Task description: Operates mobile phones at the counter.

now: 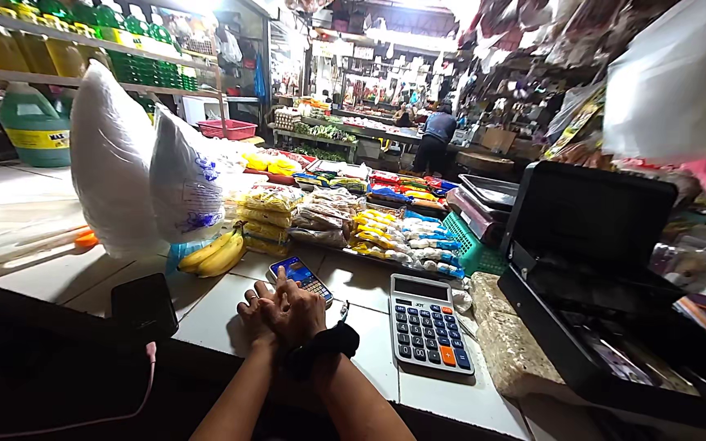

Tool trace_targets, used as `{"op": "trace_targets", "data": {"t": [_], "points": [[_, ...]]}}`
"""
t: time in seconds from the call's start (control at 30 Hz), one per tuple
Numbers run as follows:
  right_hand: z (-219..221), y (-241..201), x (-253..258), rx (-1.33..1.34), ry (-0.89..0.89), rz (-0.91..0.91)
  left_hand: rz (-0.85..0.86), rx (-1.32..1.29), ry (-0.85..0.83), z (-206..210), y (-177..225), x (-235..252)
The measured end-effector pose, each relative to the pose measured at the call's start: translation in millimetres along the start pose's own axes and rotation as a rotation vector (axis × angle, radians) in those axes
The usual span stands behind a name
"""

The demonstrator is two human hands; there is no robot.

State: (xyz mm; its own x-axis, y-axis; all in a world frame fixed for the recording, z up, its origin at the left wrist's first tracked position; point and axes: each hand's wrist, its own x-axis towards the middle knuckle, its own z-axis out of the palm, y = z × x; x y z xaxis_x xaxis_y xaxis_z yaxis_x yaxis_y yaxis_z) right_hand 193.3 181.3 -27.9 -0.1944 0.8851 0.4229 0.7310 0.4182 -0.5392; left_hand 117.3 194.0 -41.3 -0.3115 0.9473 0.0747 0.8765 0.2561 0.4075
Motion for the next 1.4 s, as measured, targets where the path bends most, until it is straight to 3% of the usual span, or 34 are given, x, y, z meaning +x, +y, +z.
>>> {"op": "trace_targets", "data": {"t": [0.17,0.37,0.43,0.53,0.63,0.83,1.03,1.13,1.23,1.27,1.33,1.4], "points": [[10,11,1,0.052,0.105,-0.200,0.058,0.065,0.013,-1,-1,-5],[14,18,2,0.088,0.115,-0.293,0.108,0.114,0.060,-1,-1,-7],[18,19,3,0.062,0.127,-0.251,0.097,0.087,0.089,10,-5,0],[5,7,2,0.030,-0.021,-0.073,0.069,0.055,0.079,15,-5,6],[6,10,1,0.063,0.024,-0.150,0.066,0.029,0.008,1,-2,-2],[14,19,2,0.065,0.106,-0.295,0.115,0.078,0.084,8,-4,0],[-4,-1,0,0.039,-0.088,-0.006,0.088,-0.015,0.069,14,-13,4],[0,2,1,0.069,-0.064,-0.040,0.140,0.003,0.192,34,-25,17],[3,8,1,0.112,-0.026,-0.158,0.157,-0.081,0.213,16,-14,0],[4,9,1,0.119,-0.037,-0.180,0.131,-0.098,0.163,-1,-3,-13],[5,10,1,0.127,-0.044,-0.213,0.012,-0.038,-0.100,-57,32,-42],[9,12,2,0.139,-0.016,-0.237,-0.017,-0.087,-0.093,-72,46,-56]]}}
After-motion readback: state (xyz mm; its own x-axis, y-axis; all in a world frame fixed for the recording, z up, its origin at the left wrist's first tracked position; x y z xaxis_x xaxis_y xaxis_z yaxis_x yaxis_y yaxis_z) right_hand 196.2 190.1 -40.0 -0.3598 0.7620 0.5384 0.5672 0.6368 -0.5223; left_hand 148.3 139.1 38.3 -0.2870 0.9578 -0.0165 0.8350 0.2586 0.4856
